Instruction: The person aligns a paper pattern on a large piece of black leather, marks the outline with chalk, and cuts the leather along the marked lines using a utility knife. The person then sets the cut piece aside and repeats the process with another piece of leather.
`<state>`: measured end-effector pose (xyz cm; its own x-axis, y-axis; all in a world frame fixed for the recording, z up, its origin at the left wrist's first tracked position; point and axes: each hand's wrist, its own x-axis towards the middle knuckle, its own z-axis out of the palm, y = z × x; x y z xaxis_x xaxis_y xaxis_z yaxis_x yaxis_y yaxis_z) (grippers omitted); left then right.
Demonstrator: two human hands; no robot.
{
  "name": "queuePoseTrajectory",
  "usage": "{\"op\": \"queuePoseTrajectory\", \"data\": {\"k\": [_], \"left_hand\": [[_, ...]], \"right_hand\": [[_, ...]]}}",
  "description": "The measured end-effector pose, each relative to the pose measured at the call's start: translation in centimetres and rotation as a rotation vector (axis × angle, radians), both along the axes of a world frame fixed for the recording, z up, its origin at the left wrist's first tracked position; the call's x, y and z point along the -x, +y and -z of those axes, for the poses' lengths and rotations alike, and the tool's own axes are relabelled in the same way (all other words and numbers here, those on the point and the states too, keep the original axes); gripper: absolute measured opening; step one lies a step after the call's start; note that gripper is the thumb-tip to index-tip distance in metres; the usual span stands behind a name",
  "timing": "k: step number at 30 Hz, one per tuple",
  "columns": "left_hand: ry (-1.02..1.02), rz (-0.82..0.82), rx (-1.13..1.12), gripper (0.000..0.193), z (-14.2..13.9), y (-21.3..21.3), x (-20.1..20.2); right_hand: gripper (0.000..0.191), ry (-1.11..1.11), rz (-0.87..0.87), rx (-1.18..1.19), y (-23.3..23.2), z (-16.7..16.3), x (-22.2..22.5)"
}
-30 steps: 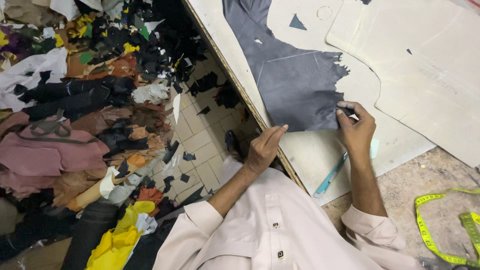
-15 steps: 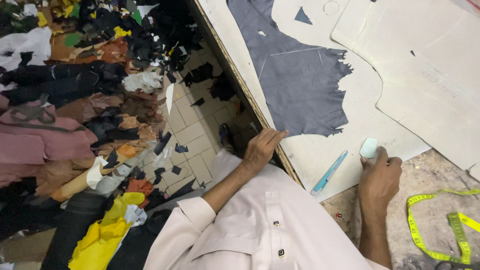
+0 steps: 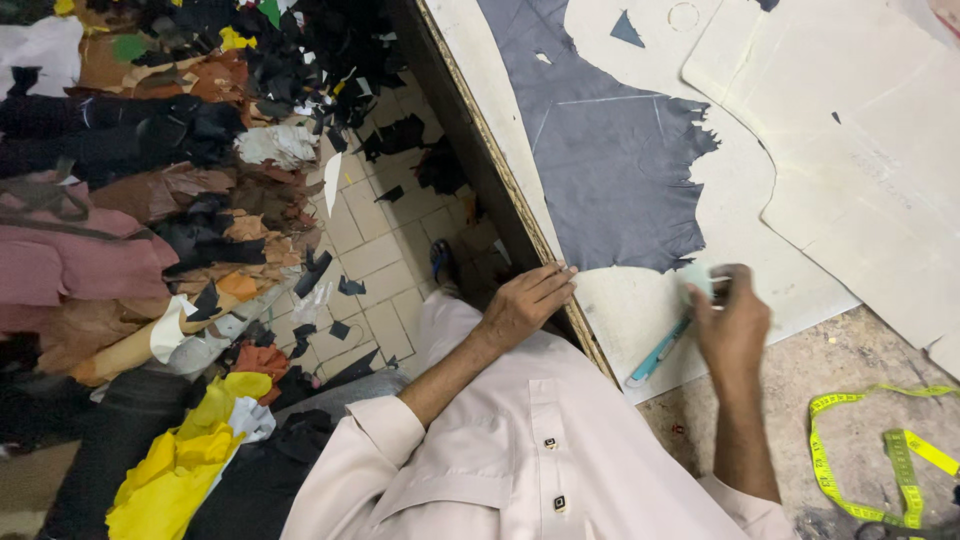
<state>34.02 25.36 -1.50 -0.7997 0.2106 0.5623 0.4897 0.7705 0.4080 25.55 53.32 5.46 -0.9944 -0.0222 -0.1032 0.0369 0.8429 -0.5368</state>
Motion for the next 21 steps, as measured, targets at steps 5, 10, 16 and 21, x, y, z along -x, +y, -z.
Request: {"op": "queuePoseTrajectory", "data": {"k": [5, 10, 16, 21], "left_hand": [[0.017, 0.005, -0.013, 0.021, 0.1, -0.2, -0.1], [-0.007, 0.021, -0.075, 0.02, 0.2, -0.5, -0.2], [-0.04, 0.005, -0.111, 0.019, 0.8, -0.8, 0.0], [-0.031, 0.008, -0.137, 0.018, 1.1, -1.2, 0.3]], "right_hand": [[0.04, 0.13, -0.355, 0.218, -8.6, 2.5, -1.1], [0.041, 0.34, -0.472, 0.178, -10.8, 2.2, -0.1], [0.038, 0.294, -0.489, 0.115, -11.1, 2.2, 0.6], [0.037, 0.276, -0.494, 0.098, -11.2, 2.6, 1.1]]}}
